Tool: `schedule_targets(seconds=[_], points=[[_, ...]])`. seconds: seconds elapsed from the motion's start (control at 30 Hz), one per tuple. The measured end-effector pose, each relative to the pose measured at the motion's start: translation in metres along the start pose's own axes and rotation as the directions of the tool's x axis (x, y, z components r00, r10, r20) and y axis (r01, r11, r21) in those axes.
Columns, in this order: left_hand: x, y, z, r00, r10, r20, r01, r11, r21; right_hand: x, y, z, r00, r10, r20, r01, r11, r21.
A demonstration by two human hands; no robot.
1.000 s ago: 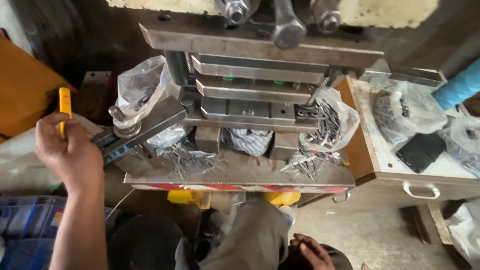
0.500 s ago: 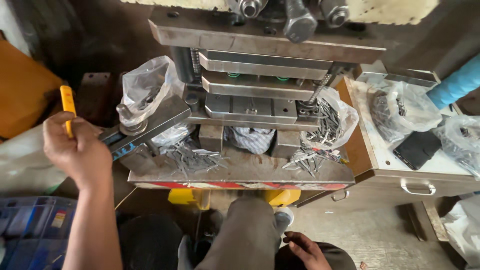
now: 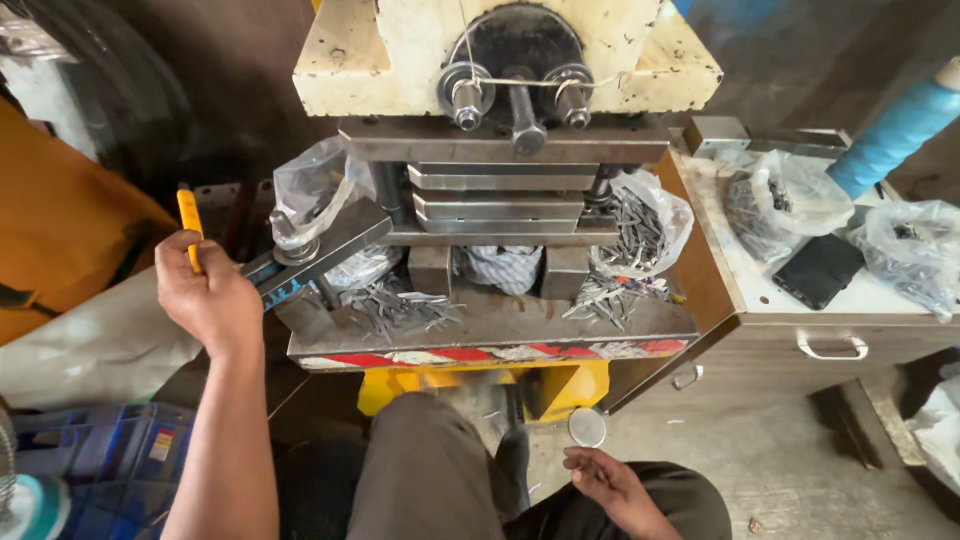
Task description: The person operates a manual press machine, repeatedly inserting small metal pieces into the press and using a yellow plastic tool to adjust or retrieve them. The person collects processed pieces into a plastic bag and continues the cycle throughout the clip.
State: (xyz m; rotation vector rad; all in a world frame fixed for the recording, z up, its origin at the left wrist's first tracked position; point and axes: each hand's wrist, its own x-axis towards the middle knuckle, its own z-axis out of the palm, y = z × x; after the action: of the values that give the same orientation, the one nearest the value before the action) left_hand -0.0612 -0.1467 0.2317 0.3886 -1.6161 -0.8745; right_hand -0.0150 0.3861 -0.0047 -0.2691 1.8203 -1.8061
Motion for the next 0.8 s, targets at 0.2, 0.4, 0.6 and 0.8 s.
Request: schedule_targets(seconds=[0.2,0.4,0.6,0.8], points=[[0.001,-0.011,-0.001,0.998,0.006,0.056,-0.002,0.997,-0.074,0.009,-0.002,0.002,0.996,0.075,-0.056,-0.081,0.991,-0.103],[-0.001,-0.024,0.003,0.996,-0.015,0.092,0.042,0.953,-0.299,0.015,-0.004,0.006,0.998,0.065,-0.003,-0.063,0.953,-0.295],[-0.038,0.017,-0.032,0.99,0.085,-0.111,-0.092,0.994,-0.066,0.022,-0.004,0.012,0.989,0.148,0.008,-0.137,0.929,-0.343],[-0.142,0.066,-0.019,0.956,-0.178,0.233,0.245,0.922,-0.3,0.03,-0.001,0.007,0.994,0.104,0.045,-0.09,0.965,-0.246]])
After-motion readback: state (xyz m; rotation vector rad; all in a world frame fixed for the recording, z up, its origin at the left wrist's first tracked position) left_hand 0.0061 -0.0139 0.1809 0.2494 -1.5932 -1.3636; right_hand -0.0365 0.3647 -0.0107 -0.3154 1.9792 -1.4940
